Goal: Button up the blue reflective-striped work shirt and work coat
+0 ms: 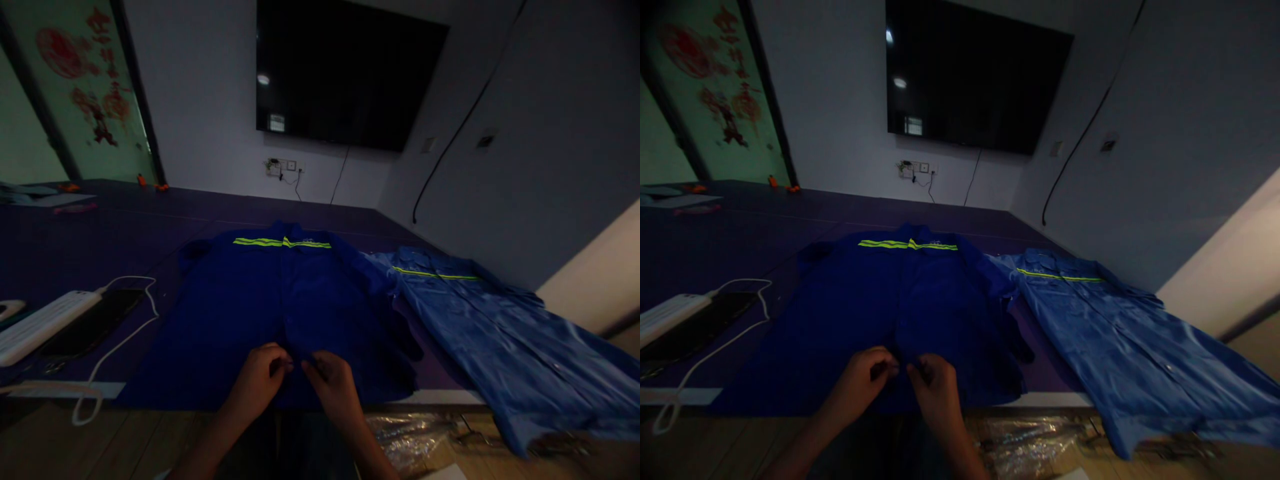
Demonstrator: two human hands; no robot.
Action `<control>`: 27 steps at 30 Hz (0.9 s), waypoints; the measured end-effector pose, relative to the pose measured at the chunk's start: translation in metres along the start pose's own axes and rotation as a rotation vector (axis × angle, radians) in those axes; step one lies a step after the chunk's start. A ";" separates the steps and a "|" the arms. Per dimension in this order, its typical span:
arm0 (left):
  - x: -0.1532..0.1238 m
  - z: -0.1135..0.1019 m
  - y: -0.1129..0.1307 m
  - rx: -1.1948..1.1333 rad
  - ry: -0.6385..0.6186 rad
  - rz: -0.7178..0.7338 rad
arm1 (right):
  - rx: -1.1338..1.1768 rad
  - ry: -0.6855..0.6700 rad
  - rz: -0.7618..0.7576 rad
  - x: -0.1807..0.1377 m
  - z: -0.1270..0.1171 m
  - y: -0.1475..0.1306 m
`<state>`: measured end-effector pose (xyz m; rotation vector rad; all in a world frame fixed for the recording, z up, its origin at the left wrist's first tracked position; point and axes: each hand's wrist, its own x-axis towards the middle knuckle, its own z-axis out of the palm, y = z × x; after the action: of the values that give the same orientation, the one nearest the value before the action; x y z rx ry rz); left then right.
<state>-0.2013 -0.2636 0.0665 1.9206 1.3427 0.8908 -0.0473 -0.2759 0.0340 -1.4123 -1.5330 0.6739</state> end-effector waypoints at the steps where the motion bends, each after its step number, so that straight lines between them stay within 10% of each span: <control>1: -0.001 0.001 0.000 -0.011 0.020 -0.002 | 0.013 -0.009 -0.006 0.000 0.000 -0.002; 13: -0.013 0.007 -0.008 0.015 0.110 0.039 | -0.146 -0.219 -0.191 -0.008 -0.001 -0.023; 27: -0.015 0.013 -0.021 -0.104 0.142 0.004 | -0.152 -0.170 -0.099 0.001 0.007 -0.014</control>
<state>-0.2059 -0.2732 0.0394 1.8098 1.3464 1.0953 -0.0599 -0.2767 0.0429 -1.4095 -1.8078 0.6415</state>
